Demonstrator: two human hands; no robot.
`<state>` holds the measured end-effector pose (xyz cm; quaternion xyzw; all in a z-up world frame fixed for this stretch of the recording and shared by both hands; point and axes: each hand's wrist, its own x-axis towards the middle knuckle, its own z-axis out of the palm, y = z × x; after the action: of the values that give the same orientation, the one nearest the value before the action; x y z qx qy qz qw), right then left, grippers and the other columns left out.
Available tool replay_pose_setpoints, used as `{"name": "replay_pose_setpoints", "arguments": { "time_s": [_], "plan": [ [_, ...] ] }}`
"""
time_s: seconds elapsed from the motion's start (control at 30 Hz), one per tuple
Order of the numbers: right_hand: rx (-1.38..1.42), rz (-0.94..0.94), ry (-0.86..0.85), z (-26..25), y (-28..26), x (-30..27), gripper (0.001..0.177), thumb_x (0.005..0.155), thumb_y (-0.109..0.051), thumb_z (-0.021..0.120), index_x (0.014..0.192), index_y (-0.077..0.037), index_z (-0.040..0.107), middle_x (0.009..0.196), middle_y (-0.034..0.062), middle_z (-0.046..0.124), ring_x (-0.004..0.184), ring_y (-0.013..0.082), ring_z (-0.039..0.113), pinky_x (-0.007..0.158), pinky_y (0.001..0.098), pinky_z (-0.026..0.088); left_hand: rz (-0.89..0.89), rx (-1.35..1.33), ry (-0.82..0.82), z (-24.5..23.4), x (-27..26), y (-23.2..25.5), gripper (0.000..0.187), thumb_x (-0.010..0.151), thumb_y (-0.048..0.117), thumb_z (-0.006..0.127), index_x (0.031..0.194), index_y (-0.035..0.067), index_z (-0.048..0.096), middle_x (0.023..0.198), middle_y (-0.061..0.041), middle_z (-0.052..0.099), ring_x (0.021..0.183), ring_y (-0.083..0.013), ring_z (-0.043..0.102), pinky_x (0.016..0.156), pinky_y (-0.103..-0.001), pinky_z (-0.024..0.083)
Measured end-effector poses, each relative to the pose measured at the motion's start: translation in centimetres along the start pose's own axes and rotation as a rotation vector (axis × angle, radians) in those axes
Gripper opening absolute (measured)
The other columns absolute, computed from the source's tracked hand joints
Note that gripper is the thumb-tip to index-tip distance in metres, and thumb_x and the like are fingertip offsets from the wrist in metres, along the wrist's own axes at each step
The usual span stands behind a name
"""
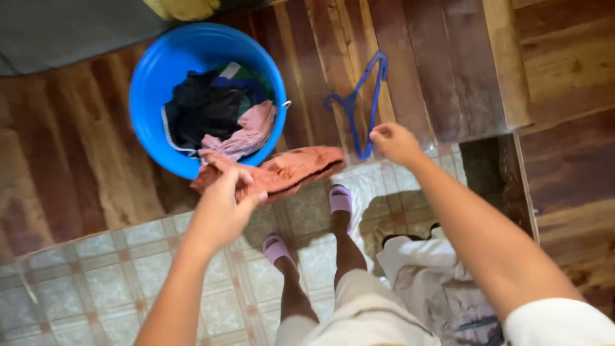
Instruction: The person is putting clothes onto hangers and organizing them in a laundry basket.
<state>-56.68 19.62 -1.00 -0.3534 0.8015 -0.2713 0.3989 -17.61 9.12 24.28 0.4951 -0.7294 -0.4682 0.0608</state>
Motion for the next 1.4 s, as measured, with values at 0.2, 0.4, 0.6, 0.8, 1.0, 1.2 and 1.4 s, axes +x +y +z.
{"name": "replay_pose_setpoints", "arguments": {
  "time_s": [0.2,0.4,0.6,0.8,1.0,1.2,1.4],
  "plan": [
    [-0.218,0.002,-0.015,6.4,7.4,9.4,0.029,0.091,-0.027,0.074,0.110,-0.005,0.072,0.100,0.0160,0.076,0.094,0.0306,0.072,0.084,0.0428,0.055,-0.145,-0.037,0.085,5.0,2.7,-1.3,0.033,0.084,0.021,0.078,0.102,0.002,0.058,0.089,-0.010,0.068,0.081,-0.0198,0.066,0.075,-0.035,0.054],
    [-0.457,-0.002,0.078,10.8,8.1,13.0,0.044,0.089,-0.027,0.081,0.119,0.000,0.063,0.113,0.0280,0.067,0.109,0.0467,0.063,0.092,0.0525,0.050,-0.250,-0.018,0.134,6.8,5.9,-1.8,0.034,0.083,0.023,0.079,0.104,0.003,0.060,0.090,-0.010,0.068,0.078,-0.0214,0.063,0.072,-0.035,0.053],
    [-0.174,-0.019,0.225,12.7,6.1,12.6,0.060,0.079,-0.016,0.081,0.128,0.000,0.050,0.123,0.0282,0.062,0.115,0.0480,0.057,0.095,0.0527,0.047,-0.212,-0.082,0.185,8.1,7.2,-2.3,0.035,0.085,0.025,0.079,0.104,0.003,0.059,0.091,-0.008,0.070,0.080,-0.0142,0.066,0.072,-0.031,0.054],
    [-0.214,-0.156,0.363,12.6,6.1,12.7,0.044,0.083,-0.007,0.069,0.124,0.001,0.054,0.118,0.0298,0.062,0.112,0.0492,0.058,0.096,0.0529,0.048,-0.402,-0.056,0.180,7.7,6.3,-1.7,0.034,0.085,0.028,0.079,0.102,0.004,0.061,0.075,-0.014,0.064,0.065,-0.0216,0.057,0.062,-0.035,0.052],
    [0.238,-0.255,0.337,3.6,-3.4,6.3,0.038,0.099,-0.018,0.059,0.131,0.001,0.053,0.101,0.0095,0.069,0.095,0.0261,0.069,0.085,0.0387,0.051,-0.220,-0.082,0.293,5.7,3.5,-1.7,0.035,0.085,0.027,0.076,0.101,0.003,0.057,0.082,-0.012,0.068,0.071,-0.0219,0.067,0.068,-0.036,0.054],
    [0.640,-0.255,-0.051,-2.4,-6.2,0.1,0.023,0.116,-0.021,0.060,0.118,0.000,0.067,0.101,0.0026,0.064,0.093,0.0115,0.059,0.083,0.0296,0.049,-0.021,-0.080,0.278,0.9,0.5,-0.9,0.034,0.086,0.026,0.074,0.106,0.001,0.063,0.096,-0.015,0.075,0.087,-0.0252,0.074,0.079,-0.037,0.057],
    [0.995,-0.546,-0.050,-7.6,-22.7,-15.7,0.033,0.100,-0.007,0.060,0.132,-0.009,0.056,0.116,0.0073,0.069,0.108,0.0167,0.069,0.101,0.0339,0.053,0.314,-0.118,0.238,-4.5,-3.3,0.0,0.041,0.092,0.027,0.069,0.122,-0.001,0.068,0.112,-0.018,0.075,0.104,-0.0256,0.074,0.089,-0.035,0.054]
  ]
}}
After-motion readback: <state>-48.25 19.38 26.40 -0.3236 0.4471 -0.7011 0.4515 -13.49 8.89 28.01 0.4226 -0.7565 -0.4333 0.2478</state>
